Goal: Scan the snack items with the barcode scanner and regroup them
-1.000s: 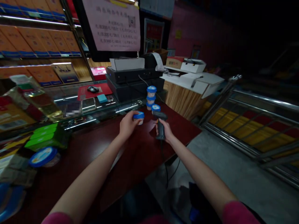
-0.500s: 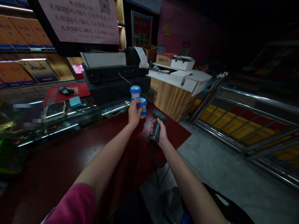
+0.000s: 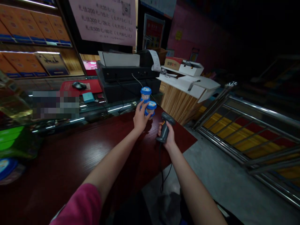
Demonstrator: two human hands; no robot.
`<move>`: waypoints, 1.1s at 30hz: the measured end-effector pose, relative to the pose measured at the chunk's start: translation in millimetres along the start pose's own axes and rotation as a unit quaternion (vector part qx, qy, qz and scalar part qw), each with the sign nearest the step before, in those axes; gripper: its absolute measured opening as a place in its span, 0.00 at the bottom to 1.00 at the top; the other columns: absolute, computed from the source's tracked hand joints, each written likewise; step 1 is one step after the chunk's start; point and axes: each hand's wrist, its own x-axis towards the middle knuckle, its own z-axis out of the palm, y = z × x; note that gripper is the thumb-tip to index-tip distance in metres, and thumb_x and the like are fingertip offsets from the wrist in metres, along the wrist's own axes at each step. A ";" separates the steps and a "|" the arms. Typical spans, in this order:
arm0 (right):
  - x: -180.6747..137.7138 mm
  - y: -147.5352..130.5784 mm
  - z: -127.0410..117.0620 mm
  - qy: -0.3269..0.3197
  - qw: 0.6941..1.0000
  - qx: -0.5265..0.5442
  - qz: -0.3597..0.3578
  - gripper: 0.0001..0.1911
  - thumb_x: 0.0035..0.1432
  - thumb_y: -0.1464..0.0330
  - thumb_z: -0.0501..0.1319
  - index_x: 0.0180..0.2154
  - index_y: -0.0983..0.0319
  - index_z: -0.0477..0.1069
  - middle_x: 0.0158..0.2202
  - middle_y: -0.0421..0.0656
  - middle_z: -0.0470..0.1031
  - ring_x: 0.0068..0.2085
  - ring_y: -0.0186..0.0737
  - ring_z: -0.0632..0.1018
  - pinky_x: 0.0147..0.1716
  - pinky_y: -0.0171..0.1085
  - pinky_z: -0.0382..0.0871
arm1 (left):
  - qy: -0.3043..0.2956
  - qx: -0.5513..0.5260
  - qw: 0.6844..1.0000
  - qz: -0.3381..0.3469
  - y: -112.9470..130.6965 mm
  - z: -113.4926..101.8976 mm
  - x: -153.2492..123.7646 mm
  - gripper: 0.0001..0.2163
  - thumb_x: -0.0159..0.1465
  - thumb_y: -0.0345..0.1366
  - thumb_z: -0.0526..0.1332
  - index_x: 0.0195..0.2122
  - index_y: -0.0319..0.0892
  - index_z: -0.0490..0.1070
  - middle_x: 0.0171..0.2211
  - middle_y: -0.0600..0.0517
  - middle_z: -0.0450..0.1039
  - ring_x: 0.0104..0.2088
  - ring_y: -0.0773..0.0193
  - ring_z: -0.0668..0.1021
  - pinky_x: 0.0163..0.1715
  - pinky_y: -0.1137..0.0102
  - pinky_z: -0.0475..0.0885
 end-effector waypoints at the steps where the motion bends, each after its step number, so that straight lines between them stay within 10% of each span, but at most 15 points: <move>1: -3.2 -1.9 0.6 -0.008 1.000 -0.010 0.002 0.20 0.54 0.50 0.67 0.33 0.60 0.71 0.21 0.36 0.70 0.17 0.30 0.68 0.14 0.29 0.65 | -0.005 0.009 1.000 0.007 -2.1 -14.2 -10.0 0.27 0.63 0.31 0.69 0.63 0.53 0.68 0.70 0.45 0.59 0.69 0.47 0.66 0.67 0.49 0.66; 9: -40.2 -6.5 5.9 -0.128 0.980 -0.125 0.083 0.15 0.50 0.54 0.68 0.33 0.59 0.76 0.24 0.41 0.66 0.20 0.34 0.67 0.13 0.32 0.63 | -0.051 0.232 0.968 0.082 -12.2 -252.8 -133.2 0.26 0.69 0.32 0.62 0.68 0.51 0.61 0.68 0.45 0.65 0.71 0.52 0.64 0.69 0.50 0.64; 15: -66.1 58.0 92.6 -0.254 0.945 -0.098 0.180 0.16 0.54 0.52 0.65 0.33 0.58 0.76 0.24 0.40 0.63 0.20 0.33 0.60 0.10 0.30 0.54 | 0.085 0.382 0.920 0.006 -6.5 -397.2 -200.1 0.28 0.67 0.29 0.62 0.68 0.46 0.62 0.65 0.41 0.67 0.71 0.48 0.64 0.70 0.47 0.61; 24: -117.5 183.9 243.7 -0.443 0.823 -0.059 0.351 0.19 0.63 0.54 0.60 0.36 0.64 0.73 0.22 0.39 0.67 0.19 0.32 0.64 0.10 0.29 0.58 | 0.164 0.380 0.900 -0.137 -35.0 -413.8 -212.5 0.30 0.64 0.27 0.62 0.67 0.39 0.59 0.67 0.34 0.60 0.72 0.45 0.60 0.73 0.48 0.56; 33: -123.9 180.7 242.5 -0.441 0.825 -0.064 0.349 0.20 0.66 0.53 0.56 0.37 0.64 0.72 0.24 0.39 0.69 0.19 0.32 0.66 0.10 0.28 0.59 | 0.167 0.274 0.938 -0.131 -27.4 -420.1 -213.7 0.15 0.69 0.32 0.61 0.56 0.44 0.73 0.59 0.45 0.74 0.63 0.52 0.73 0.67 0.54 0.66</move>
